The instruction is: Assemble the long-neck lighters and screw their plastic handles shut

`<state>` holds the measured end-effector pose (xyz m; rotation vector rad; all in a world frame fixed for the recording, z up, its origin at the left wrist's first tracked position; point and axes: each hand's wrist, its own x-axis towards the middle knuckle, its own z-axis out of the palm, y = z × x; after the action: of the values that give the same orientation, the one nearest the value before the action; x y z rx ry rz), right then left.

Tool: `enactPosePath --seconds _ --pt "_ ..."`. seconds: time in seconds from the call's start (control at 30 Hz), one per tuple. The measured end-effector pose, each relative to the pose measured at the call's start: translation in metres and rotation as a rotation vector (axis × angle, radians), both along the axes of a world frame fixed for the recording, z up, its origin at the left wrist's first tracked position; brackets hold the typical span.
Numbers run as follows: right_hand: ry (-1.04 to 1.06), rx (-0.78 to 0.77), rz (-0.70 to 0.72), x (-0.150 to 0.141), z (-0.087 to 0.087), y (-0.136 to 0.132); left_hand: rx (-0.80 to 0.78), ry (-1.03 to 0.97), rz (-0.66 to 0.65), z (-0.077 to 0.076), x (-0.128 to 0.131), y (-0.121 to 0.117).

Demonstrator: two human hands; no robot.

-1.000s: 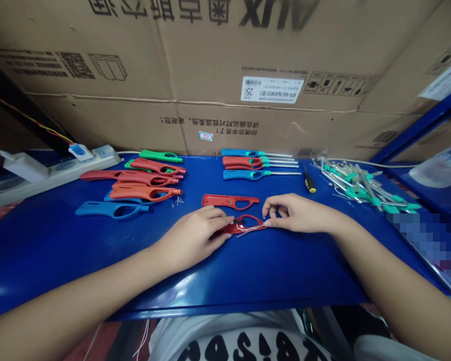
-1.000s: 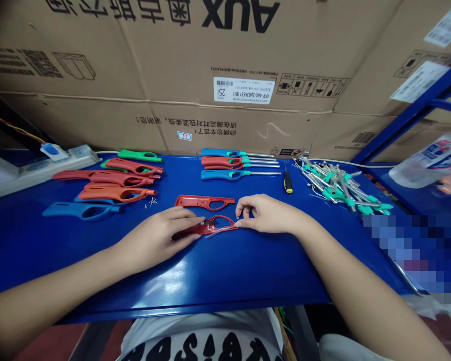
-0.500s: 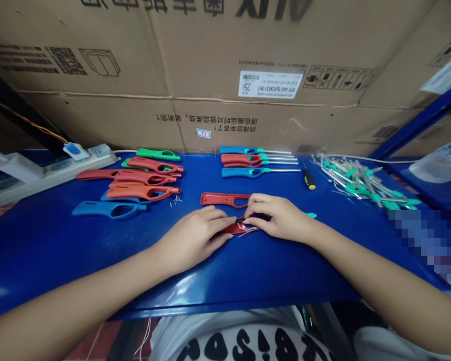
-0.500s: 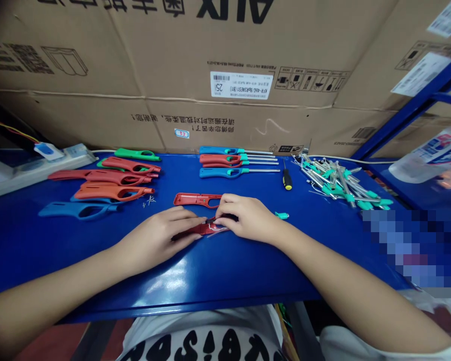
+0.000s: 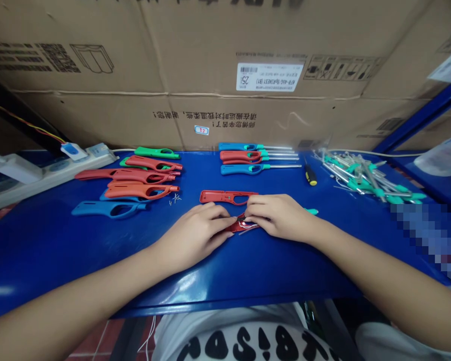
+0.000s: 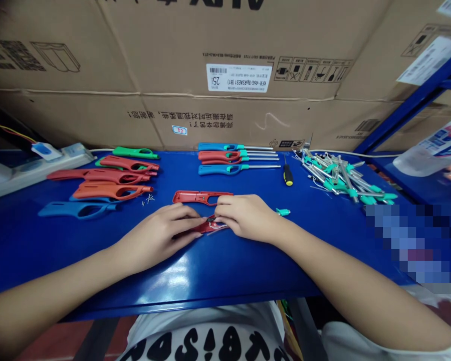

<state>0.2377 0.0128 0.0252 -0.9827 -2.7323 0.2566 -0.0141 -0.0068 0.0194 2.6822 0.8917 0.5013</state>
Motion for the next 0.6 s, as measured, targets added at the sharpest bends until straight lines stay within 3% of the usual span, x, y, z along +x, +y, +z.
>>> enactPosePath --seconds 0.27,0.4,0.6 --pt "-0.092 0.243 0.033 -0.0014 -0.0054 -0.0033 0.044 0.098 0.003 0.0034 0.0011 -0.0014" --pt "-0.135 0.245 0.042 -0.0021 -0.0036 -0.0052 0.107 0.171 0.001 0.0058 0.0006 -0.0036" --pt "-0.095 0.200 -0.009 0.0019 -0.0008 -0.0021 0.068 0.047 0.044 -0.0017 -0.0008 -0.0009"
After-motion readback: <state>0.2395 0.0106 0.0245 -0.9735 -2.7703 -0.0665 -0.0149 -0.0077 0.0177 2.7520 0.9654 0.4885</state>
